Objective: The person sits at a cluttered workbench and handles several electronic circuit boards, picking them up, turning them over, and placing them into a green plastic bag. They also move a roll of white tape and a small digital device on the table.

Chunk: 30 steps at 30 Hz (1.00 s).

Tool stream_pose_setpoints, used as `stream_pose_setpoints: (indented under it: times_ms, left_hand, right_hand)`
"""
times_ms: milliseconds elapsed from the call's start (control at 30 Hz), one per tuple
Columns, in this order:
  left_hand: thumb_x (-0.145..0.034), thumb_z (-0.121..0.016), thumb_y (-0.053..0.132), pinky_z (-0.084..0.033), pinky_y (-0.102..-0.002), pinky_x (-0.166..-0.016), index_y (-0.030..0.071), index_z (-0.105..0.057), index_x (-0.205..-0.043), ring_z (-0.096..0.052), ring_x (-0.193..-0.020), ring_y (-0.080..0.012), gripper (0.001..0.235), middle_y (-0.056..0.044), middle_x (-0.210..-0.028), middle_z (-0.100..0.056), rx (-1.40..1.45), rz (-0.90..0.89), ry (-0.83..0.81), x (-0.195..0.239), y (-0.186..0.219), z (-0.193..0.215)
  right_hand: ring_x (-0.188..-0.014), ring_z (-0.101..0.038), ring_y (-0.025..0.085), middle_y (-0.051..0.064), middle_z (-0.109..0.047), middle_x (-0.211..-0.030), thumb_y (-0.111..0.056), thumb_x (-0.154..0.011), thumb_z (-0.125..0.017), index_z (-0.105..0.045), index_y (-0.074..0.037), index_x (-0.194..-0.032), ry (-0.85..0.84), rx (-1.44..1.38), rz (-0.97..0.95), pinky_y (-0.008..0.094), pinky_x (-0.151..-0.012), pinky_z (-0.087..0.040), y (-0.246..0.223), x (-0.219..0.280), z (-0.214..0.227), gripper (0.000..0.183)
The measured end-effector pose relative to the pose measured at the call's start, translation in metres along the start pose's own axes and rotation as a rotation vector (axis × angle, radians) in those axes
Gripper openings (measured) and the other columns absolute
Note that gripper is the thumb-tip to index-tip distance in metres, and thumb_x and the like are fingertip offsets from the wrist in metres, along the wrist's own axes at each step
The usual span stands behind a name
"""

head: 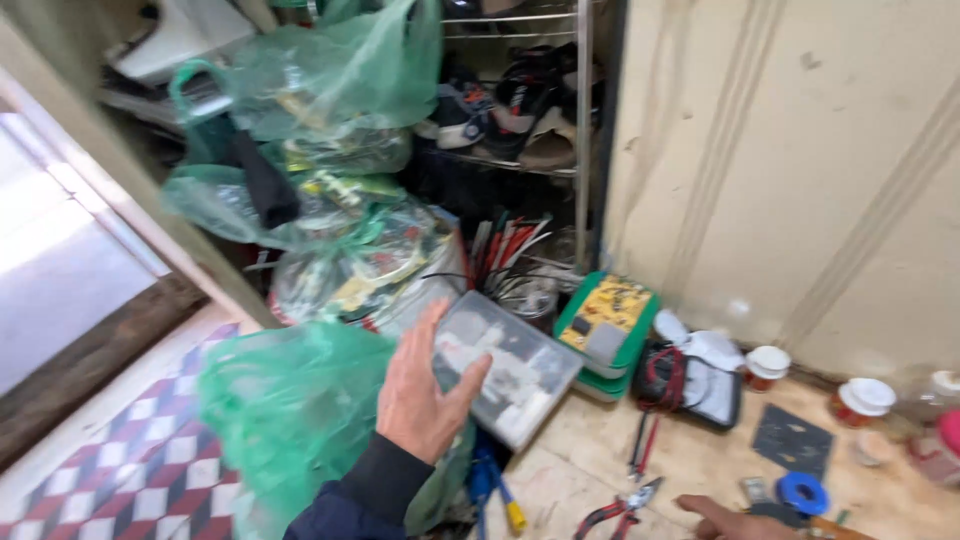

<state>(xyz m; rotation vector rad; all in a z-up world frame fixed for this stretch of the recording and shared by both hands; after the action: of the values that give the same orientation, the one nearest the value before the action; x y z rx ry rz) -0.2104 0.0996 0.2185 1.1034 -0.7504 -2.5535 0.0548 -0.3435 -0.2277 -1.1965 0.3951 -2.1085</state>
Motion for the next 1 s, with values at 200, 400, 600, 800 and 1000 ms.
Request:
stream_pose_setpoints:
  times_ms: [200,400,600,800,1000]
  left_hand:
    - [-0.088,-0.081,0.056,-0.042,-0.055,-0.118,0.001,-0.056,-0.156,-0.052,-0.149,-0.0451,0.091,-0.026,-0.161,-0.056,-0.504,0.194,0.280,0.036,-0.141,0.180]
    - [-0.083,-0.077,0.066,-0.061,-0.048,-0.093,0.022,-0.059,-0.156,-0.080,-0.105,-0.0410,0.088,-0.020,-0.125,-0.080,-0.321,0.638,-0.038,0.105,-0.221,0.169]
    - [-0.082,-0.079,0.009,-0.061,-0.036,-0.076,0.009,-0.079,-0.115,-0.076,-0.083,-0.0231,0.032,-0.005,-0.102,-0.078,-0.134,0.053,0.131,0.142,-0.121,0.140]
    - [-0.079,-0.076,0.010,-0.060,-0.043,-0.061,0.008,-0.082,-0.096,-0.077,-0.075,-0.0347,0.018,-0.013,-0.102,-0.083,0.055,-0.038,0.043,0.186,-0.091,0.059]
    - [-0.097,-0.072,0.029,-0.059,-0.045,-0.075,0.004,-0.073,-0.122,-0.076,-0.088,-0.0372,0.035,-0.014,-0.114,-0.080,0.152,-0.050,-0.307,0.176,-0.071,0.106]
  right_hand:
    - [-0.107,-0.098,-0.020,-0.031,-0.102,-0.112,-0.048,-0.093,-0.093,-0.070,-0.060,-0.147,0.258,0.079,-0.182,0.001,-0.100,-0.072,-0.148,0.048,0.016,0.060]
    - [-0.094,-0.091,-0.003,-0.027,-0.097,-0.119,-0.058,-0.095,-0.071,-0.073,-0.053,-0.144,0.339,0.133,-0.009,0.018,-0.084,-0.070,-0.452,0.157,0.004,0.049]
    - [-0.064,-0.069,0.011,-0.007,-0.091,-0.092,-0.026,-0.091,-0.080,-0.090,-0.017,-0.115,0.683,-0.230,0.563,0.027,-0.059,-0.056,-0.631,0.172,-0.008,0.027]
    - [-0.088,-0.078,0.029,0.003,-0.085,-0.114,-0.017,-0.100,-0.060,-0.077,-0.010,-0.113,0.543,0.131,0.993,0.040,-0.076,-0.061,-0.723,0.147,-0.050,0.023]
    - [-0.083,-0.073,0.037,0.009,-0.075,-0.091,-0.040,-0.100,-0.060,-0.065,-0.011,-0.095,0.607,0.552,0.514,0.051,-0.077,-0.058,-0.591,-0.009,-0.036,0.029]
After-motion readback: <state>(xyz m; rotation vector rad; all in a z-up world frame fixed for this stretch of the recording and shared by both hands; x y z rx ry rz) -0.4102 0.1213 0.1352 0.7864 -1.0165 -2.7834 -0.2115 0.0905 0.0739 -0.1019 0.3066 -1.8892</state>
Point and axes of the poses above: each hand's wrist, its own x-axis away from the middle knuckle, its own z-axis out of the back of the hand, y = z × x, the point moved 5 cm from there along -x, towards the middle knuckle
